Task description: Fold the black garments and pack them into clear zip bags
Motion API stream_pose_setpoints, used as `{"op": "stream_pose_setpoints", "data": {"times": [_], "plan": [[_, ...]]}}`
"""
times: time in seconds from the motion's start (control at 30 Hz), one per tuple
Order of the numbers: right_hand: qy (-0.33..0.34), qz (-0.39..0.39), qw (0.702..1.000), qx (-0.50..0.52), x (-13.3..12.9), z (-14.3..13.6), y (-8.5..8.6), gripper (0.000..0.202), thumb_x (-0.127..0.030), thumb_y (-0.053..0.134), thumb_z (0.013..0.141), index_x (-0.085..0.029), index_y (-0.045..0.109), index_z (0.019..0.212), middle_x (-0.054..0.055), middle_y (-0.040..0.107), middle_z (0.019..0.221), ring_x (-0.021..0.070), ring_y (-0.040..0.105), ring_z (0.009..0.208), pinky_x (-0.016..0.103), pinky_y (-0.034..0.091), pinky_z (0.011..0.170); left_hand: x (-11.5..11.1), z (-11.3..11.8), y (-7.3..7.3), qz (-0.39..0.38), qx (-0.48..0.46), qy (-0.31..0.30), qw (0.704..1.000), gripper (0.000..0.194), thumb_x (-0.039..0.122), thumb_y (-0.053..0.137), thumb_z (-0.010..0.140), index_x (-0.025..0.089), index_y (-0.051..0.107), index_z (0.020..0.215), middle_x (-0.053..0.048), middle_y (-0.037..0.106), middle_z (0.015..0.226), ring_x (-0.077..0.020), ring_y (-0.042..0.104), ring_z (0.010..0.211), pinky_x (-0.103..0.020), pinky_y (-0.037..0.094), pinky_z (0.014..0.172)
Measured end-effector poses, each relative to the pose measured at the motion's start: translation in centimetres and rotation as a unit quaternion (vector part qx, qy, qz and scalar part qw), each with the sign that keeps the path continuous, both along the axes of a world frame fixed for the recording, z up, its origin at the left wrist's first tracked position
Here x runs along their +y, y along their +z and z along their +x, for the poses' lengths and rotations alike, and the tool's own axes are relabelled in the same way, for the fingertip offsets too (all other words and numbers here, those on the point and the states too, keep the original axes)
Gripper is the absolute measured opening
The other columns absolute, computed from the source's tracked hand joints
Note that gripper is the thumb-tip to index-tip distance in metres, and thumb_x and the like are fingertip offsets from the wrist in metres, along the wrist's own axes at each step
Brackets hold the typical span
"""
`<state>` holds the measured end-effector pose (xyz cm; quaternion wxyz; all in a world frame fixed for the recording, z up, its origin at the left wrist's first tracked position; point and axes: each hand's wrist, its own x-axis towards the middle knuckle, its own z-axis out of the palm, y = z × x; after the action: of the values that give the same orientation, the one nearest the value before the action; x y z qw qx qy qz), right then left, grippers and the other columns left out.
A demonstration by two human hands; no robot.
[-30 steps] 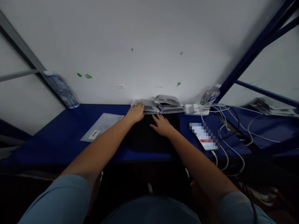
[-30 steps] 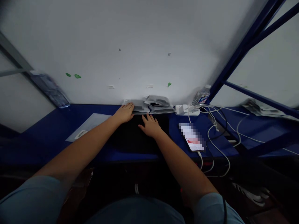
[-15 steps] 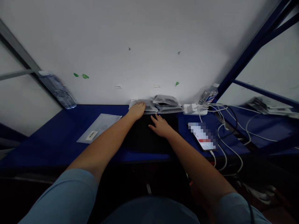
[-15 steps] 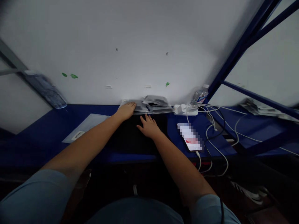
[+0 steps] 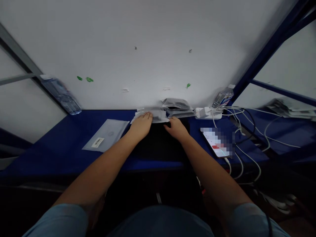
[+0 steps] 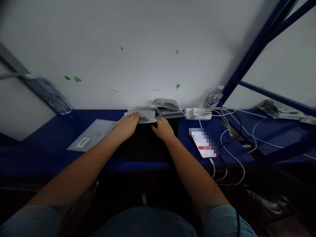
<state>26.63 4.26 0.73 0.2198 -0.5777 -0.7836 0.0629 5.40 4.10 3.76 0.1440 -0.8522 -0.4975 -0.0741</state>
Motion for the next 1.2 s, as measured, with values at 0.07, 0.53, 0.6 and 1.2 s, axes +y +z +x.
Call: {"op": "stream_pose_setpoints", "data": {"times": [0.07, 0.53, 0.6, 1.2], "plan": [[-0.017, 0.007, 1.0, 0.021, -0.1, 0.1, 0.1, 0.028, -0.026, 0.06, 0.091, -0.015, 0.069, 0.115, 0.012, 0.069, 0.111, 0.0242, 0.063, 0.106, 0.037, 0.048, 0.099, -0.8, -0.2, -0.3, -0.003, -0.003, 0.006, 1.0, 0.056, 0.003, 0.031, 0.094, 0.0, 0.044, 0.148, -0.022, 0.047, 0.154, -0.0269, 0.044, 0.144, -0.04, 0.035, 0.119], [0.048, 0.021, 0.995, -0.086, -1.0, -0.5, 1.2, 0.05, -0.011, 0.044, 0.094, -0.019, 0.059, 0.142, 0.011, 0.071, 0.124, 0.0245, 0.065, 0.113, 0.033, 0.048, 0.097, -2.2, 1.1, -0.6, 0.011, -0.016, 0.001, 1.0, 0.053, 0.017, 0.035, 0.101, 0.005, 0.041, 0.152, -0.019, 0.042, 0.158, -0.0288, 0.04, 0.146, -0.048, 0.029, 0.121], [0.061, 0.021, 0.994, -0.085, -1.0, -0.7, 1.2, 0.052, -0.01, 0.043, 0.094, -0.017, 0.057, 0.143, 0.012, 0.071, 0.125, 0.0235, 0.064, 0.113, 0.032, 0.047, 0.097, -2.3, 1.9, -0.7, 0.014, -0.02, -0.031, 0.999, 0.053, 0.023, 0.037, 0.102, 0.006, 0.039, 0.153, -0.019, 0.042, 0.158, -0.028, 0.04, 0.147, -0.047, 0.029, 0.122], [0.142, 0.009, 0.987, -0.07, -0.9, -0.8, 0.5, 0.037, -0.005, 0.038, 0.094, -0.009, 0.068, 0.116, 0.015, 0.072, 0.116, 0.0214, 0.065, 0.107, 0.031, 0.046, 0.097, -2.3, 3.5, -1.9, 0.053, 0.017, -0.078, 0.995, 0.055, 0.014, 0.026, 0.101, -0.003, 0.039, 0.151, -0.023, 0.041, 0.156, -0.0292, 0.038, 0.148, -0.044, 0.025, 0.124]]}}
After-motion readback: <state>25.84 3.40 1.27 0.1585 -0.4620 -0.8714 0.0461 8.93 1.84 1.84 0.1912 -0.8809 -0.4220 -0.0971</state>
